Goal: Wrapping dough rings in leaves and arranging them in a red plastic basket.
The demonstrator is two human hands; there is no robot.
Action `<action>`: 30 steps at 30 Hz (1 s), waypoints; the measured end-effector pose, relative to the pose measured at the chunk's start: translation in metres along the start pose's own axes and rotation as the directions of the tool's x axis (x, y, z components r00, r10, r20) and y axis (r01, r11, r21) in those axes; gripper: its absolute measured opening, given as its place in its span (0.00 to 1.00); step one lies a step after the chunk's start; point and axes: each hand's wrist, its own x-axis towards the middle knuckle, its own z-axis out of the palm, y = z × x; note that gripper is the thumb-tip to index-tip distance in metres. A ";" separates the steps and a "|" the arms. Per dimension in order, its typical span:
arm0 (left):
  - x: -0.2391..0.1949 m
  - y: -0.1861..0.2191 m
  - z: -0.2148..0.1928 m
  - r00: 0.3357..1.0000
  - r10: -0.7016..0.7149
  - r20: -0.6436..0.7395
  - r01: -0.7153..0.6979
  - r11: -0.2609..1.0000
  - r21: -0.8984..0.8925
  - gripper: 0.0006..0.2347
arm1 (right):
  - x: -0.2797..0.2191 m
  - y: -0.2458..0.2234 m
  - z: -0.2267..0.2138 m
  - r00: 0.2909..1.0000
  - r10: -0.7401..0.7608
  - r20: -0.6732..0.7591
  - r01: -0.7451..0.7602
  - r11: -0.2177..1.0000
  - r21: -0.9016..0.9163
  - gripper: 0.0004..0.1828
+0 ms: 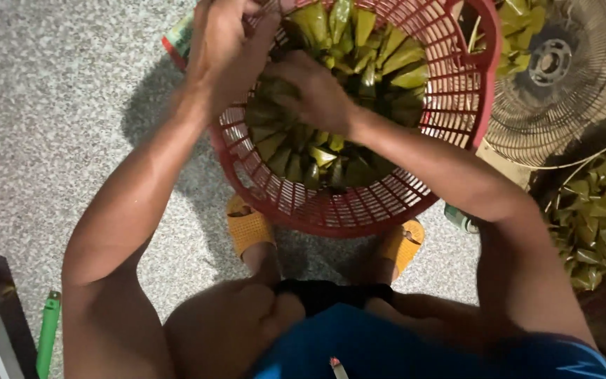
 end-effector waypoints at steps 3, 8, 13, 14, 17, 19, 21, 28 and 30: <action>0.000 0.006 -0.005 0.986 0.121 -0.115 -0.135 0.983 -0.122 0.07 | 0.019 0.001 0.025 0.985 -0.155 -0.076 0.159 0.986 0.049 0.16; -0.013 -0.030 0.008 0.985 0.151 -0.081 -0.160 0.979 -0.125 0.26 | 0.029 0.011 0.050 0.992 -0.084 0.094 0.091 0.993 -0.075 0.31; -0.010 -0.004 -0.012 0.990 0.108 -0.088 -0.123 0.976 -0.178 0.12 | 0.034 0.023 0.063 0.989 -0.144 -0.024 0.143 0.989 -0.030 0.16; -0.009 -0.002 -0.012 0.994 0.076 -0.078 -0.090 0.979 -0.185 0.10 | 0.034 0.025 0.064 0.975 -0.198 -0.097 0.194 0.980 -0.048 0.11; -0.009 -0.001 -0.011 0.992 0.101 -0.072 -0.111 0.981 -0.157 0.11 | 0.034 0.016 0.070 0.942 -0.208 -0.265 0.136 0.954 -0.268 0.16; -0.009 -0.003 -0.011 0.989 0.131 -0.063 -0.138 0.983 -0.125 0.12 | 0.037 0.031 0.087 0.950 -0.192 -0.247 0.098 0.933 -0.346 0.14; -0.008 -0.001 -0.011 0.984 0.171 -0.049 -0.176 0.979 -0.102 0.13 | 0.039 0.036 0.094 0.957 -0.165 -0.238 0.049 0.903 -0.428 0.12; -0.007 0.003 -0.001 0.998 0.059 -0.010 -0.059 0.994 -0.095 0.11 | 0.010 -0.008 0.005 0.962 -0.149 -0.231 0.041 0.908 -0.416 0.22; -0.009 0.003 -0.002 0.998 0.068 -0.014 -0.069 0.992 -0.106 0.12 | -0.013 -0.016 -0.052 0.972 -0.104 -0.209 0.025 0.936 -0.350 0.25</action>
